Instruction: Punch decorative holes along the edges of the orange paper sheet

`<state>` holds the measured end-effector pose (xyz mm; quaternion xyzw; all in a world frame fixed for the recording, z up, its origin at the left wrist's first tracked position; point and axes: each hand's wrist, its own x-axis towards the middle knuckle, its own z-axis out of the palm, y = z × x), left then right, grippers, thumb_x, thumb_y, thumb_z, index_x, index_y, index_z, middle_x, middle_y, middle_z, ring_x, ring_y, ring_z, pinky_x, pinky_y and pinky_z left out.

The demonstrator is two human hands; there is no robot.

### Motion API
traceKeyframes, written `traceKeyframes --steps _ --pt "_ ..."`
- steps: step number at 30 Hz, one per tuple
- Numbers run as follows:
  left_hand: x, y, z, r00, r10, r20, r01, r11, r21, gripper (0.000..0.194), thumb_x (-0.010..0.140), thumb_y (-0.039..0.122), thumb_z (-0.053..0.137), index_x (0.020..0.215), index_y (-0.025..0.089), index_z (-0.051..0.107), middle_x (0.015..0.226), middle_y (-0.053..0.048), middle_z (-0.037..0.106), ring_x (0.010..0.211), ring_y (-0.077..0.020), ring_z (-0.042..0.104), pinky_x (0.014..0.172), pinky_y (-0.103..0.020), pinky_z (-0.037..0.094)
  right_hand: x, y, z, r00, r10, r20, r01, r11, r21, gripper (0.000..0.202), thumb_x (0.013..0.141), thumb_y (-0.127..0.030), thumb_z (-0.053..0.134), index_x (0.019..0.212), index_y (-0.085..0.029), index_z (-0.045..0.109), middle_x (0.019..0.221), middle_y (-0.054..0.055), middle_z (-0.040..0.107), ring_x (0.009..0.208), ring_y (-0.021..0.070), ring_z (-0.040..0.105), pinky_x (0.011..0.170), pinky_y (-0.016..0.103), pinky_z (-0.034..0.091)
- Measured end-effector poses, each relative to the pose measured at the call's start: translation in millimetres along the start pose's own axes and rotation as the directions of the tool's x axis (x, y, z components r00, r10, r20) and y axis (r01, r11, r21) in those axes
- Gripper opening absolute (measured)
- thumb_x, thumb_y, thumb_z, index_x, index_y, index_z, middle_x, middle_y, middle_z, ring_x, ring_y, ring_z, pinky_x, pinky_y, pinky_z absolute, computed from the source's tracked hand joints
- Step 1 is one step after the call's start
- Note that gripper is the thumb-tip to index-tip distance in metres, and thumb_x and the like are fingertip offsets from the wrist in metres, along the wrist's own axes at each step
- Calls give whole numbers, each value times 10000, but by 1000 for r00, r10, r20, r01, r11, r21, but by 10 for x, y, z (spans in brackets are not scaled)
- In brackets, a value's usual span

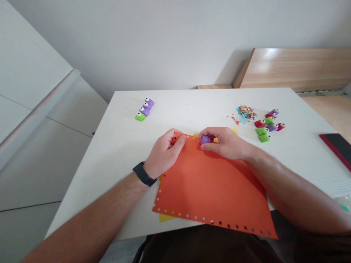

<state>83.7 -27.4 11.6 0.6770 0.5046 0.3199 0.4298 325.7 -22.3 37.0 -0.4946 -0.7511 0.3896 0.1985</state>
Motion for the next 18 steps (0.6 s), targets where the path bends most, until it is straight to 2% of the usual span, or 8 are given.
traceKeyframes --steps 6,18 --pt "1 4 3 1000 4 -12 -5 1000 -15 326 988 516 532 954 210 638 878 -37 704 796 -197 636 669 -291 491 -5 -14 -12 999 -34 11 34 999 3 234 853 -325 694 1044 -192 714 918 26 735 822 168 637 790 298 484" --pt "0 -5 1 1000 -23 -11 23 1000 -14 336 998 530 516 963 214 625 859 -28 696 770 -187 633 649 -288 477 -19 -36 -162 997 46 57 -48 998 30 252 833 -345 711 1029 -186 718 907 30 734 817 177 641 799 311 503"
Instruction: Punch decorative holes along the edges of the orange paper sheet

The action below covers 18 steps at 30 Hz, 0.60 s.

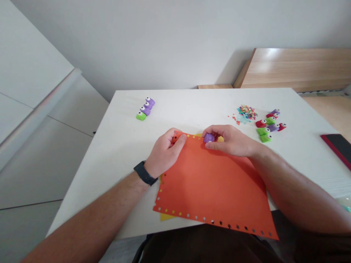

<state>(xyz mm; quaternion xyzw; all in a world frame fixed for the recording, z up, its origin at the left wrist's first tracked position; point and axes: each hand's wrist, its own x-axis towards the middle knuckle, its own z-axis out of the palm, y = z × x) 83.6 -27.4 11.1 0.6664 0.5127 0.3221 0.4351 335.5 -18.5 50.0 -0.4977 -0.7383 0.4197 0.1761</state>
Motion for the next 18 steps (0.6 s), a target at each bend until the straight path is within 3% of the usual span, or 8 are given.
traceKeyframes --steps 18 --pt "0 -10 -2 1000 -8 -24 7 998 -55 305 982 510 544 961 218 630 840 -29 703 749 -190 632 622 -285 476 13 36 -22 999 3 36 -3 1000 -16 229 825 -349 710 987 -187 708 878 20 720 769 160 627 734 287 489"
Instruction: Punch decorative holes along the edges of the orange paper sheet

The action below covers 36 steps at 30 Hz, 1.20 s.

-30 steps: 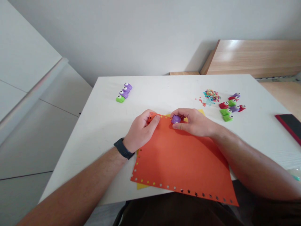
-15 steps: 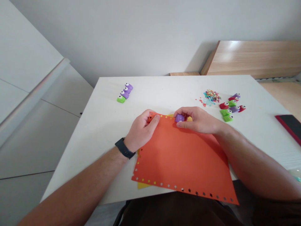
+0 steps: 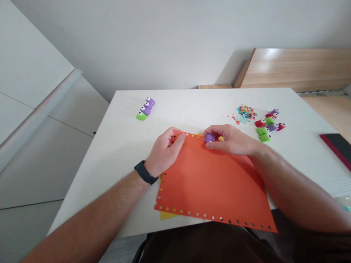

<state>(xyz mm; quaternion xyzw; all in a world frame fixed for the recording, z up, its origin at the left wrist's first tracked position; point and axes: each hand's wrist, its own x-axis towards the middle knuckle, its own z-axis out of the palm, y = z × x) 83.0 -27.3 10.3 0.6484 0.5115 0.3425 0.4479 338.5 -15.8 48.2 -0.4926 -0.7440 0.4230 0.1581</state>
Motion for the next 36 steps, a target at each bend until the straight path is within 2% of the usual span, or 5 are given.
traceKeyframes --steps 24,36 --pt "0 6 4 1000 -5 4 6 1000 -16 322 984 523 542 967 212 624 848 -32 704 730 -184 640 607 -285 468 5 8 32 999 16 -30 -16 1000 3 210 817 -334 705 970 -191 723 855 11 722 767 164 633 735 298 491" --pt "4 -13 5 1000 1 3 -1 1000 -4 326 983 520 551 972 205 634 850 -34 711 746 -188 643 610 -274 474 4 7 50 998 -3 -56 0 999 -55 181 819 -304 705 959 -192 729 844 6 727 757 159 640 718 288 479"
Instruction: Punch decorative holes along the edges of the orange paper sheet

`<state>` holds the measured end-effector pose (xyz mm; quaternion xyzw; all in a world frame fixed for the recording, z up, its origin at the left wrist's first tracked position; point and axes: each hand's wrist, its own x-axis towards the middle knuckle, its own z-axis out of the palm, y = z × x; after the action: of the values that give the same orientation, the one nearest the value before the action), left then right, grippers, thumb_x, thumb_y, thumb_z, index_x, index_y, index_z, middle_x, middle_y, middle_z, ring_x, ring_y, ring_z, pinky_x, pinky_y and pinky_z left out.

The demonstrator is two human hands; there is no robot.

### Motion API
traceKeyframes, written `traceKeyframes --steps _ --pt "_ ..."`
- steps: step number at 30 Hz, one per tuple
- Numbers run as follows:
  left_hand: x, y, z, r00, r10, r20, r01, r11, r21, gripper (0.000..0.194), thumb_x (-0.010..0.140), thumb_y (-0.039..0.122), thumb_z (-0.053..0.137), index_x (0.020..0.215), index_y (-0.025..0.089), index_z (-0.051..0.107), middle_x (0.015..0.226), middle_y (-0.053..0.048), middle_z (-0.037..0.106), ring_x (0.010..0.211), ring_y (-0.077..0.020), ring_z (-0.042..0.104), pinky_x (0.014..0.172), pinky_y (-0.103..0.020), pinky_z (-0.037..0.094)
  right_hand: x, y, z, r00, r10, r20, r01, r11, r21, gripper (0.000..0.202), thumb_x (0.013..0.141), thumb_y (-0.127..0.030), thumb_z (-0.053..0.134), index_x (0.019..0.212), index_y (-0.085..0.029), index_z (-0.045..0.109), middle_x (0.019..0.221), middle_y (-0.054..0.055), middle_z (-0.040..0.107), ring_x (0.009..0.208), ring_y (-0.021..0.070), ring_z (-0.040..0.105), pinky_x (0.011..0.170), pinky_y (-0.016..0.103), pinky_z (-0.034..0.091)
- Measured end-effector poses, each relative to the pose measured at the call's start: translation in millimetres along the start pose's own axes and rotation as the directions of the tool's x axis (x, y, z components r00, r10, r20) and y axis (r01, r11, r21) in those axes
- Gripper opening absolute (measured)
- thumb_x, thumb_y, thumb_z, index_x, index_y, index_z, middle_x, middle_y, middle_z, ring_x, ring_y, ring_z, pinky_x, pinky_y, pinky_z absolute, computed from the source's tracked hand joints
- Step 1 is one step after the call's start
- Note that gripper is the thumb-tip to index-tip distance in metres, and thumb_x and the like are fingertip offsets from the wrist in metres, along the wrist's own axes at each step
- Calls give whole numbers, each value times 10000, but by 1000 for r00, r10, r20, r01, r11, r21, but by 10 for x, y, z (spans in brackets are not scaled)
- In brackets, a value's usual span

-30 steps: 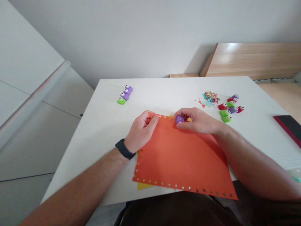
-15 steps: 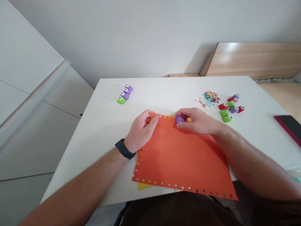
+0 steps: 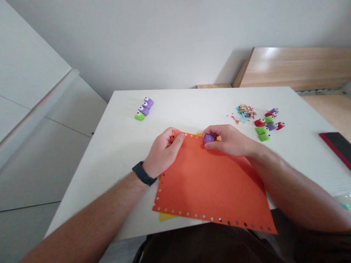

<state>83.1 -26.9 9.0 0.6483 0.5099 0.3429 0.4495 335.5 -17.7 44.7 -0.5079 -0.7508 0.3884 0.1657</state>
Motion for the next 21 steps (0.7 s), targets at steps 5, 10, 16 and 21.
traceKeyframes --steps 5,10,16,21 --pt "2 0 7 1000 -6 -2 6 1000 -27 323 973 518 567 965 203 638 831 -31 707 721 -187 643 587 -271 467 8 1 2 1000 -2 4 2 1000 -16 178 821 -311 713 959 -199 725 844 1 724 757 158 640 716 286 475" --pt "4 2 1 1000 -4 -11 3 1000 -19 319 970 514 569 962 204 644 835 -31 709 733 -187 643 590 -268 469 8 -10 8 1000 -17 -13 17 999 -27 172 820 -297 720 963 -202 724 848 -3 724 760 156 640 717 286 476" --pt "6 10 6 1000 -22 -7 21 999 -37 321 966 517 578 965 202 638 813 -26 699 711 -181 637 577 -265 453 10 17 17 999 -28 -22 27 999 -31 175 833 -307 710 974 -204 724 861 4 729 766 162 638 736 294 478" --pt "7 11 6 1000 -18 -9 18 999 -33 316 972 513 571 967 203 634 824 -27 698 723 -183 642 588 -270 457 21 32 30 998 -42 -36 40 998 -51 173 839 -305 706 978 -204 725 865 7 728 772 161 636 732 290 472"
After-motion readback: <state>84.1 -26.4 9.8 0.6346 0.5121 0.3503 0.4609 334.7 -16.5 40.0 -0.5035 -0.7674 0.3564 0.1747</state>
